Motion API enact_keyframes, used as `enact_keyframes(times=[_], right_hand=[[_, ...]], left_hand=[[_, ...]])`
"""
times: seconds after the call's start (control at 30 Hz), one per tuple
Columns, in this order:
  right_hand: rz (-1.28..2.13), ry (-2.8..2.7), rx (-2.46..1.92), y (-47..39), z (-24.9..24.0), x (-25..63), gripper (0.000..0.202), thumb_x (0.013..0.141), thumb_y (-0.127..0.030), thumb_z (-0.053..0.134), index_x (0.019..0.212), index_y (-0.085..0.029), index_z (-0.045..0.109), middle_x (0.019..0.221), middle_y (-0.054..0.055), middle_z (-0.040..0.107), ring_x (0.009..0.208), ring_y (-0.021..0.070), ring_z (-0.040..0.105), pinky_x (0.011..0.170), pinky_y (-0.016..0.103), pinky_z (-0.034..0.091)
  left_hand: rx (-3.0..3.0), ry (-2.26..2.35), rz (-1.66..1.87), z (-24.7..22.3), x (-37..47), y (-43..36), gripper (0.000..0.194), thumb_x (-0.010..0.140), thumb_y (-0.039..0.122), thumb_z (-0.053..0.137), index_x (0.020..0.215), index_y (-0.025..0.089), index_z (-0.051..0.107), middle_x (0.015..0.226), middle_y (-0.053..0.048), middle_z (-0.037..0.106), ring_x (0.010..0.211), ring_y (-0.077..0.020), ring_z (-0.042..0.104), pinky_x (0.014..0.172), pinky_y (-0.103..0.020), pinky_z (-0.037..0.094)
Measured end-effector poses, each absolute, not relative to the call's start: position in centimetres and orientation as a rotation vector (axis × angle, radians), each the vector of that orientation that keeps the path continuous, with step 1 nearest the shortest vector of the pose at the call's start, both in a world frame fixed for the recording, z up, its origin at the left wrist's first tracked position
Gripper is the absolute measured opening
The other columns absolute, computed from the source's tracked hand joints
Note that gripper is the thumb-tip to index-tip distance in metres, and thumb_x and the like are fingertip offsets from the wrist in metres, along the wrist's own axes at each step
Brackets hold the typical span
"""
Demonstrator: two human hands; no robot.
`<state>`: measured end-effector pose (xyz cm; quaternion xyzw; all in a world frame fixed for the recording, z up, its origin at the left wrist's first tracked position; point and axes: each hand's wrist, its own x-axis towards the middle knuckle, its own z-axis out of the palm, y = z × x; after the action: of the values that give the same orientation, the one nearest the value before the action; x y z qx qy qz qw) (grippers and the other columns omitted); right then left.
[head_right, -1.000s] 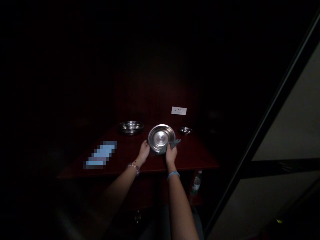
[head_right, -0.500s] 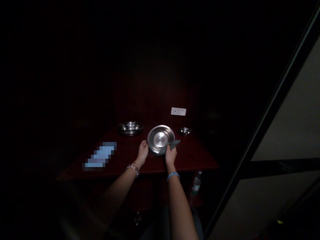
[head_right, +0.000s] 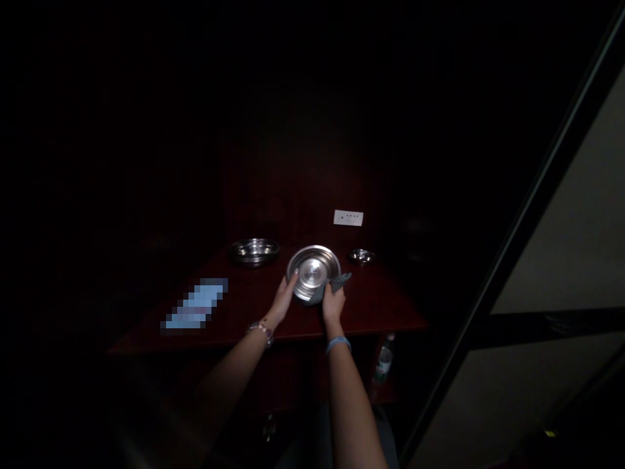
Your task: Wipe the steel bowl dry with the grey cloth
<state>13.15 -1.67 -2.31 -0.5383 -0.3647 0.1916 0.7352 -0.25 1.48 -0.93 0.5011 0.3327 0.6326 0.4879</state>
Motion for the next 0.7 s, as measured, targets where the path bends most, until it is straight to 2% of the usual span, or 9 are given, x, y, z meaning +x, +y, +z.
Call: enact_keyframes(times=[0.13, 0.4, 0.7], right_hand=[[0.416, -0.782, -1.194, -1.73, -2.22, 13.13, 0.028, 0.082, -0.035, 0.063, 0.099, -0.015, 0.071, 0.103, 0.014, 0.079, 0.099, 0.0284, 0.074, 0.090, 0.035, 0.054], [0.406, -0.791, -1.186, -1.79, -2.31, 13.19, 0.028, 0.082, -0.037, 0.063, 0.098, -0.016, 0.071, 0.100, 0.013, 0.079, 0.097, 0.0286, 0.074, 0.087, 0.035, 0.055], [0.405, -0.779, -1.196, -1.71, -2.21, 13.15, 0.027, 0.082, -0.036, 0.063, 0.098, -0.015, 0.071, 0.099, 0.014, 0.079, 0.095, 0.0281, 0.074, 0.087, 0.034, 0.055]], left_hand=[[1.232, 0.763, 1.478, -0.48, -0.15, 1.01, 0.040, 0.090, 0.042, 0.065, 0.117, 0.013, 0.069, 0.122, -0.015, 0.073, 0.119, -0.0259, 0.065, 0.109, -0.039, 0.046], [1.239, 0.776, 1.486, -0.59, -0.17, 1.16, 0.045, 0.088, 0.052, 0.063, 0.105, 0.012, 0.073, 0.108, -0.015, 0.077, 0.108, -0.0274, 0.069, 0.102, -0.039, 0.051], [1.240, 0.774, 1.482, -0.48, -0.27, 1.12, 0.049, 0.089, 0.057, 0.061, 0.107, 0.013, 0.072, 0.111, -0.014, 0.077, 0.113, -0.0264, 0.068, 0.106, -0.039, 0.048]])
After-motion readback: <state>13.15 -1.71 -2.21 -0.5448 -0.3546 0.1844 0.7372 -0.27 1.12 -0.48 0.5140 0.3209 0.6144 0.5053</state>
